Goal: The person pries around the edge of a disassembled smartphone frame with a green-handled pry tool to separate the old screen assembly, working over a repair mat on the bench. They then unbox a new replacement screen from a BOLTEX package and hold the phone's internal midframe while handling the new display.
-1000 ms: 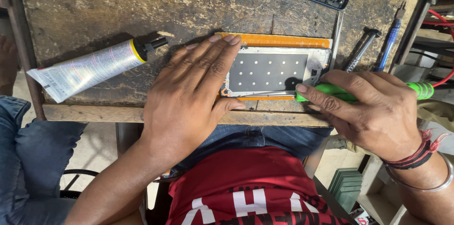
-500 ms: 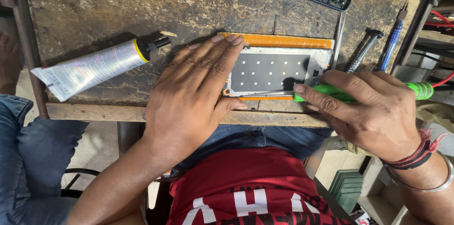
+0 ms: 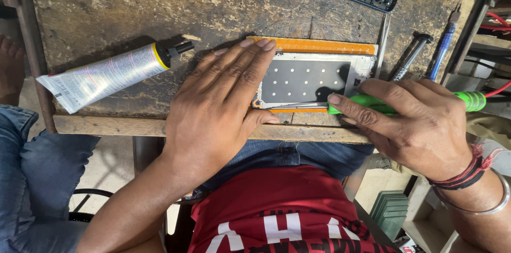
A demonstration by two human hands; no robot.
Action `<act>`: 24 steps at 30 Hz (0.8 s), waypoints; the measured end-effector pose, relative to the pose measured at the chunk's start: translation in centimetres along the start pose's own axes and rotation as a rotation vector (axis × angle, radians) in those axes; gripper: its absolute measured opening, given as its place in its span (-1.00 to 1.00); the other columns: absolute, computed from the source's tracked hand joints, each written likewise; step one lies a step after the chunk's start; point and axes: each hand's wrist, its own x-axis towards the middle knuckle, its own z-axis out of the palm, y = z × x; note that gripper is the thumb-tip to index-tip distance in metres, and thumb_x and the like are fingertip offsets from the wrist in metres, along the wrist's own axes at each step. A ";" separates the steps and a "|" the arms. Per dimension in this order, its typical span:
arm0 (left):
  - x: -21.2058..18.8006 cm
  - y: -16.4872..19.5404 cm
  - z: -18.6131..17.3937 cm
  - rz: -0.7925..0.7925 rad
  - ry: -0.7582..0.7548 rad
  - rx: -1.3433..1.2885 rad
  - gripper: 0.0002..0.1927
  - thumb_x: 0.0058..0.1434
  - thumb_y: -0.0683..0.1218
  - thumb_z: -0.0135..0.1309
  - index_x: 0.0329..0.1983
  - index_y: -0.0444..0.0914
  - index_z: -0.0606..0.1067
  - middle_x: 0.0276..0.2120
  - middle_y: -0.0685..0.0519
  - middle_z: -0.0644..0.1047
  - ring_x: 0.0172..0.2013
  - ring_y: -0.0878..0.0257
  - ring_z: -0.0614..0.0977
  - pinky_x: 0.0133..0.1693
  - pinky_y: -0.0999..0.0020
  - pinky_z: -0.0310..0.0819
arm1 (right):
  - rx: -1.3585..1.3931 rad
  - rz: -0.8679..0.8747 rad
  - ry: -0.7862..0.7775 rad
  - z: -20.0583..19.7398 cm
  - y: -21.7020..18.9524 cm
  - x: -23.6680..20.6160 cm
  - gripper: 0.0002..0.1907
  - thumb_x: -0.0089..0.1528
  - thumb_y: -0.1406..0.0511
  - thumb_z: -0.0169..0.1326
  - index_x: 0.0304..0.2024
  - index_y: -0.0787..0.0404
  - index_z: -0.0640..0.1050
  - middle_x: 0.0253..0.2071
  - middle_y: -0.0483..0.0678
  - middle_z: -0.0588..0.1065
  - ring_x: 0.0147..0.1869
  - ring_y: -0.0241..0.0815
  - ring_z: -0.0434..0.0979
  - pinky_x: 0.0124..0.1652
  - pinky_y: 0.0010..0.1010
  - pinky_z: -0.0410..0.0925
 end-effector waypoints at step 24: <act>0.0 -0.1 0.0 -0.003 0.002 0.002 -0.06 0.11 0.13 0.31 0.47 -0.31 0.22 0.31 -0.15 0.45 0.37 -0.04 0.41 0.38 0.02 0.24 | 0.034 0.035 0.005 0.7 -0.2 -0.2 -0.40 -0.01 0.14 0.38 0.13 -0.28 0.63 -0.14 -0.15 0.53 -0.33 -0.18 0.52 -0.35 -0.33 0.39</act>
